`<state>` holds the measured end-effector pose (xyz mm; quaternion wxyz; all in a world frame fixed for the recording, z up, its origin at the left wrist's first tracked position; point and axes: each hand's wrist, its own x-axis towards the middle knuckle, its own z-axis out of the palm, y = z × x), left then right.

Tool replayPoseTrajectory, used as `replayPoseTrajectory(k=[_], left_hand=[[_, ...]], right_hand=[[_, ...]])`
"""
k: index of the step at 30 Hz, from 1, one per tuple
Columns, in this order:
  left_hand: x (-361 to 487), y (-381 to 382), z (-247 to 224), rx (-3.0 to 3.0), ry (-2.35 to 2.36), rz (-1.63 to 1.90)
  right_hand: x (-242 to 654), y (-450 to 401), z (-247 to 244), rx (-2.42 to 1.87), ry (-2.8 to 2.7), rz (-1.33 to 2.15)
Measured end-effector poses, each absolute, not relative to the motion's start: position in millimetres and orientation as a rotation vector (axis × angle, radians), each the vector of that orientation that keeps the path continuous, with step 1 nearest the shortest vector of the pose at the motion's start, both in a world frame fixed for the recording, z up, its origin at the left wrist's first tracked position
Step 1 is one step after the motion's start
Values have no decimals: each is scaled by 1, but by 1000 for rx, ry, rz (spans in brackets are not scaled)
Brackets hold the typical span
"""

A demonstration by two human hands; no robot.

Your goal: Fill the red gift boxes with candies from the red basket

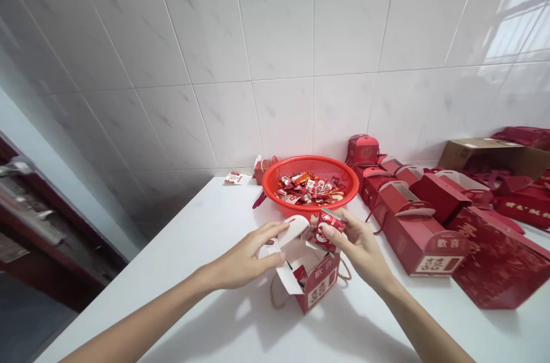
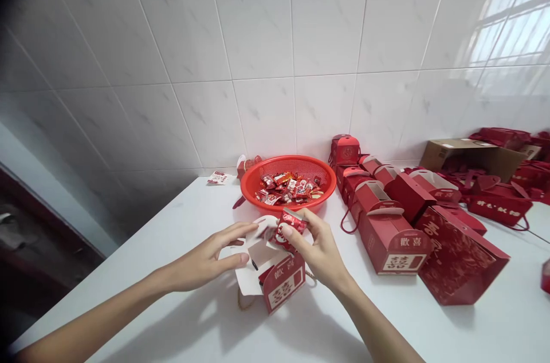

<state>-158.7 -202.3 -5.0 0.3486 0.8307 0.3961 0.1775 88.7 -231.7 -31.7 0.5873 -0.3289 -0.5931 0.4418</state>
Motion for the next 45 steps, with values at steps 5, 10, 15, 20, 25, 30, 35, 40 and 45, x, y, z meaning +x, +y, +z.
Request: replayPoseTrajectory(k=[5, 10, 15, 20, 25, 30, 35, 40, 45], left_hand=[[-157, -205, -7, 2096, 1001, 448], [-156, -205, -11, 2075, 980, 450], [-158, -204, -15, 2081, 976, 439], [-157, -206, -13, 2101, 1000, 421], [-157, -208, -6, 2093, 944, 418], [-155, -208, -10, 2077, 866, 502], [-146, -209, -22, 2056, 968, 597], [-143, -206, -30, 2043, 1011, 675], [-141, -206, -29, 2088, 987, 691]], right_hand=[[80, -230, -24, -830, -1449, 851], [77, -229, -21, -918, -1612, 576], [83, -224, -31, -1047, -1658, 424], [98, -227, -33, -1040, -1614, 424], [112, -231, -35, -1034, -1697, 573], [115, -233, -41, -918, -1751, 748], [111, -238, -44, -858, -1829, 900], [107, -238, -49, -846, -1903, 890], [96, -235, -60, -941, -1824, 762]])
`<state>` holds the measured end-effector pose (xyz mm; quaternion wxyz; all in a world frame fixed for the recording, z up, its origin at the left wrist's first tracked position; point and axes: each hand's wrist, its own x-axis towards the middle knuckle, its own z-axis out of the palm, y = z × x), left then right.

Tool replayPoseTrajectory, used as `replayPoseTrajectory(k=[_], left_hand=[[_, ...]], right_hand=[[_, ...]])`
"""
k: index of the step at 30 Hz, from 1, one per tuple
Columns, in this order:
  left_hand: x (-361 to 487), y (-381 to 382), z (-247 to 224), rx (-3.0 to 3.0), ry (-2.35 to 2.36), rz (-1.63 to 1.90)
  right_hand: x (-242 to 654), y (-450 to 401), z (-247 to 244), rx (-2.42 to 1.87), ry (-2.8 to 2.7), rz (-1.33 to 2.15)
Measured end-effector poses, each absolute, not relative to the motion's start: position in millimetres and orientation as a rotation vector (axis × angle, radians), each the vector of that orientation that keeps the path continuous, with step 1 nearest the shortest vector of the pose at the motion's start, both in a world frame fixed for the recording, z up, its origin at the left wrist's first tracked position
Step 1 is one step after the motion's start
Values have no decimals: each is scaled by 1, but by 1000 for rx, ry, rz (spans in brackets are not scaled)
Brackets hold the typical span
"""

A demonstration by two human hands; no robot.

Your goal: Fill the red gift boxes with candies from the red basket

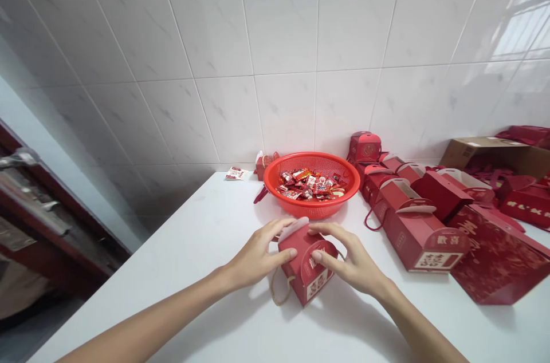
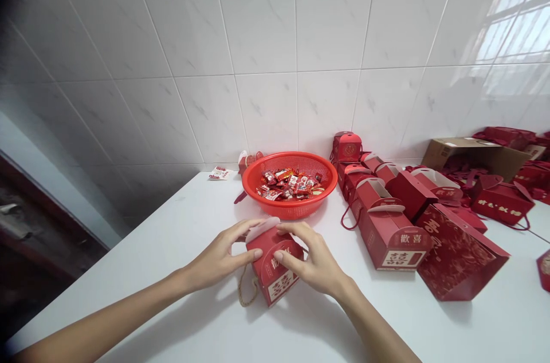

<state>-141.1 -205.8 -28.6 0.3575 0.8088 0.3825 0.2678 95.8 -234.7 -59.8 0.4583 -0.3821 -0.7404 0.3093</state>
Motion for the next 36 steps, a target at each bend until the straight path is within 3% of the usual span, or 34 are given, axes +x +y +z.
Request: replayPoseTrajectory(k=[4, 12, 29, 36], left_hand=[[-140, -208, -26, 2133, 975, 680], [-138, -213, -30, 1996, 977, 583], [-134, -212, -39, 1989, 1066, 596], [-136, -211, -38, 1977, 978, 557]], right_hand=[[89, -232, -68, -1025, -1794, 657], [86, -231, -72, -1148, -1754, 844], [62, -278, -90, -1522, -1865, 178], [55, -278, -76, -1697, -1856, 281]])
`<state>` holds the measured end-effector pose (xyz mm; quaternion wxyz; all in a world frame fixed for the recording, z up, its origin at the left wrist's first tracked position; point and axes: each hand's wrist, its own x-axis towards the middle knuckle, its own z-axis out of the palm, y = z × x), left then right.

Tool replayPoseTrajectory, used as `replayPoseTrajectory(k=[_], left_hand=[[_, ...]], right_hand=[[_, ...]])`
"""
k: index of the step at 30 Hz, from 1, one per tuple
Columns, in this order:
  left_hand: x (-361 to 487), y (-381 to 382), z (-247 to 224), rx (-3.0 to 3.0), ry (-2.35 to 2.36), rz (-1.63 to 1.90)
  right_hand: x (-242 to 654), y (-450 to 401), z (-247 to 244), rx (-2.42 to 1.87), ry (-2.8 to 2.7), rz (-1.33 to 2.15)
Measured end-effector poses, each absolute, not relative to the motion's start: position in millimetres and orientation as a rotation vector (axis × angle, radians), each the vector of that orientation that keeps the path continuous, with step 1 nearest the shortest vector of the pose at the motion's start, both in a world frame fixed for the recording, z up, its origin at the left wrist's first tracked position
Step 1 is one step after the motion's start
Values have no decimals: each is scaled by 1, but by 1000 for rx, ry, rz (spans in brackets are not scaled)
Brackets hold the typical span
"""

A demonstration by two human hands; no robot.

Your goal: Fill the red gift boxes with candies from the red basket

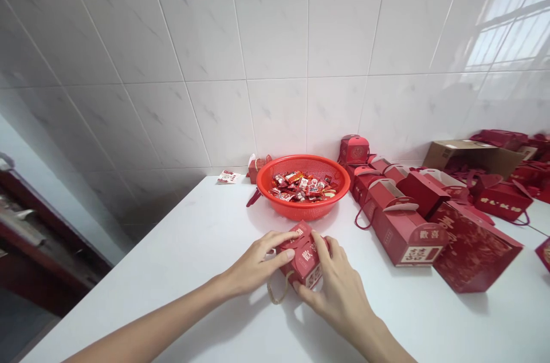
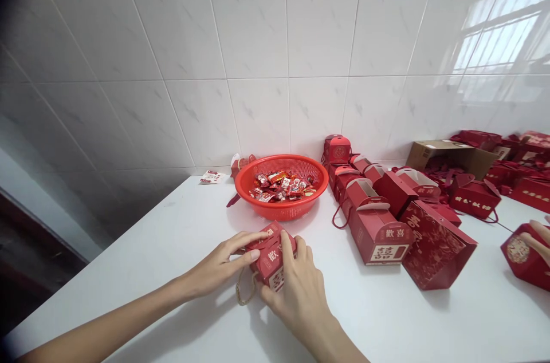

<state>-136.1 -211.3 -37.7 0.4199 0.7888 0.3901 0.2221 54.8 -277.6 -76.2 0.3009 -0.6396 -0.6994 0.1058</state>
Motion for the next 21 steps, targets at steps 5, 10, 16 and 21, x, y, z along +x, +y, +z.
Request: replayPoseTrajectory(k=[5, 10, 16, 21], left_hand=[[-140, -215, -35, 1869, 914, 646], [-141, -219, -30, 1795, 998, 649], [-138, -218, -33, 1893, 993, 551], [-139, -218, -35, 1919, 986, 516]], right_hand=[[91, -290, -36, -1650, -1861, 318], [157, -279, 36, -1581, -1707, 41], [209, -173, 88, -1935, -1435, -224], [214, -102, 78, -2144, -1363, -113]])
